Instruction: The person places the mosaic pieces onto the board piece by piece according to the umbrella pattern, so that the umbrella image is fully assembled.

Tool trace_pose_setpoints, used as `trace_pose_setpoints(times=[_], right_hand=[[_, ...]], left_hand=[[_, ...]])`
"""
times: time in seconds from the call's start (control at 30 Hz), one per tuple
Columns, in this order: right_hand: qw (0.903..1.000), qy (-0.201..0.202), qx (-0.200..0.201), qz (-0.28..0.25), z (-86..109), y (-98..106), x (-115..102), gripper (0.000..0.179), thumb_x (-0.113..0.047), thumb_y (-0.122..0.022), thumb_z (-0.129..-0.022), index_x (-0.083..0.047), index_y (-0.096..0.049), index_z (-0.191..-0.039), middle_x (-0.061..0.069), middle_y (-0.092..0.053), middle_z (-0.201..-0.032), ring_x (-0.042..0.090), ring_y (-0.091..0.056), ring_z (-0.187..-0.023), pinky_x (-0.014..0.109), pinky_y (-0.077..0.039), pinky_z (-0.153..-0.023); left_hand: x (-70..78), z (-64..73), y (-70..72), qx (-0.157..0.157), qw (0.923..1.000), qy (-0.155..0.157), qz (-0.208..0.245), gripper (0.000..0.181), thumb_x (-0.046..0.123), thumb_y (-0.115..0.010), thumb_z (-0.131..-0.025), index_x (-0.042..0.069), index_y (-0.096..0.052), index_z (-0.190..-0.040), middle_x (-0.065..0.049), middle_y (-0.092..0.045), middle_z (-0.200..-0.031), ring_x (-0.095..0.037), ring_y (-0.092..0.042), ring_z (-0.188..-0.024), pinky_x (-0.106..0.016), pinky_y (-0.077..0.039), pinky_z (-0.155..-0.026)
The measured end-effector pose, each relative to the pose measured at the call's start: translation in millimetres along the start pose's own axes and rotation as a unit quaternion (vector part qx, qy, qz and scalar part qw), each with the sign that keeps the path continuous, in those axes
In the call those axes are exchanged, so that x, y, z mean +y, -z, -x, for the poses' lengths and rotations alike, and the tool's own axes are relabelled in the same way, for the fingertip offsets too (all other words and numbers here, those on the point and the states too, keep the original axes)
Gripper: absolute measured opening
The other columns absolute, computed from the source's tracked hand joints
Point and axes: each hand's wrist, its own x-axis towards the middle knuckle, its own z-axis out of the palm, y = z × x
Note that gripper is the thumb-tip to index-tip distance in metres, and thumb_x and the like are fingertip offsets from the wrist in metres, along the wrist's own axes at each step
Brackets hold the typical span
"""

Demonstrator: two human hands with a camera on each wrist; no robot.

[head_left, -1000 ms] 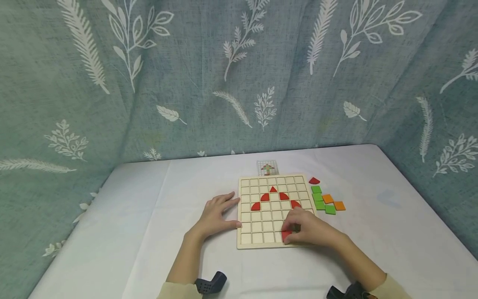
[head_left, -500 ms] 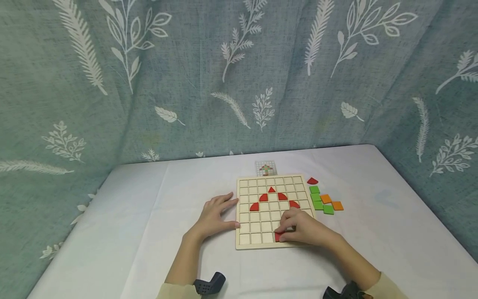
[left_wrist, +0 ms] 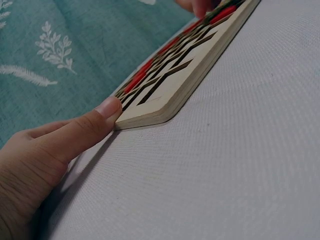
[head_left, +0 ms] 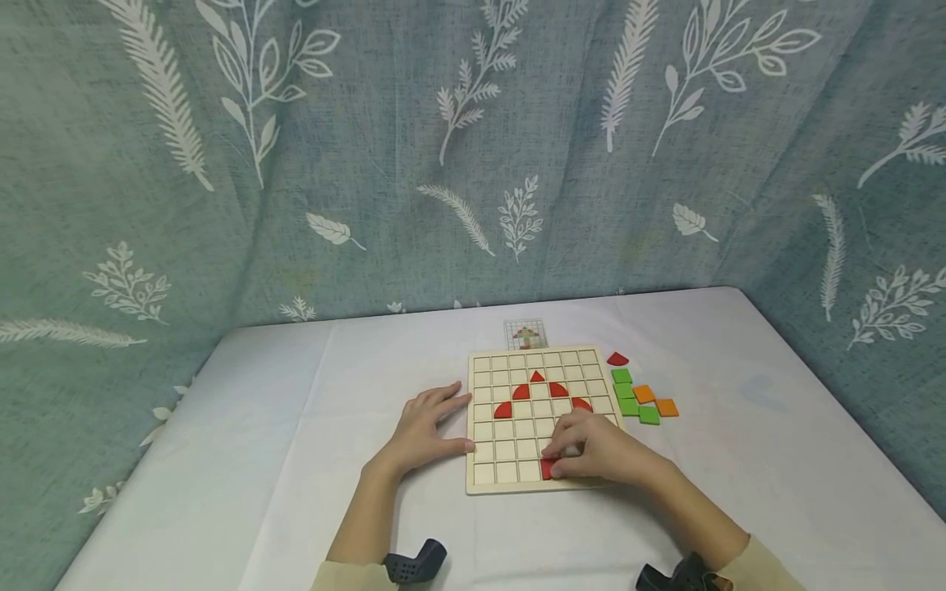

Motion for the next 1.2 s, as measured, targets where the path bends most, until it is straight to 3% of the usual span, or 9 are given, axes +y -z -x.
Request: trace_pose_setpoints(times=[0.27,0.5,0.77,0.97,1.2], right_hand=[[0.9991,-0.034,0.019,-0.020,-0.1,10.9,1.1,0.020,-0.027,-0.079,-0.076,-0.020,-0.077,-0.094,-0.011,-0.063,-0.087,0.007,-0.048,-0.085,0.024,-0.044,-0.072],[0.9985,-0.035,0.038,-0.018,-2.7,22.9,10.3,0.026,-0.025,-0.079,-0.076,-0.011,-0.076,-0.097,-0.003,-0.062,-0.083,0.014,-0.051,-0.081,0.023,-0.045,-0.065],[0.9949,-0.073,0.063,-0.030,-5.0,40.6,20.8,0.027,-0.024,-0.078,-0.077,-0.009,-0.075,-0.099,0.002,-0.062,-0.088,0.017,-0.048,-0.080,0.024,-0.041,-0.066],[0.9923,-0.081,0.094,0.006,-7.6,54.9,33.2,0.031,-0.025,-0.079,-0.077,-0.008,-0.073,-0.102,0.001,-0.064,-0.092,0.015,-0.046,-0.075,0.026,-0.041,-0.063],[0.9854,-0.110,0.124,0.037,-11.1,68.3,45.8,0.035,-0.027,-0.077,-0.078,-0.005,-0.071,-0.105,0.005,-0.064,-0.090,0.021,-0.051,-0.082,0.033,-0.044,-0.068]], left_hand=[[-0.2,0.0,-1.1,0.004,1.0000,0.001,0.003,0.080,0.057,-0.076,-0.067,0.027,-0.051,-0.138,0.005,-0.036,-0.151,-0.023,-0.029,-0.137,-0.050,-0.023,-0.108],[-1.2,1.0,-2.1,0.008,0.9999,0.005,0.005,0.080,0.058,-0.076,-0.067,0.028,-0.051,-0.137,0.006,-0.036,-0.151,-0.023,-0.028,-0.137,-0.051,-0.024,-0.108],[-0.9,0.6,-2.2,0.014,0.9999,0.000,0.003,0.080,0.057,-0.076,-0.067,0.028,-0.051,-0.137,0.006,-0.036,-0.150,-0.022,-0.029,-0.137,-0.050,-0.025,-0.108],[-1.0,1.0,-3.2,0.011,0.9999,0.004,0.006,0.081,0.058,-0.076,-0.067,0.028,-0.051,-0.137,0.007,-0.036,-0.150,-0.022,-0.028,-0.137,-0.050,-0.024,-0.108],[-1.3,0.2,-2.7,0.008,1.0000,0.004,0.001,0.081,0.059,-0.075,-0.067,0.029,-0.050,-0.138,0.007,-0.035,-0.151,-0.022,-0.028,-0.137,-0.051,-0.025,-0.108]])
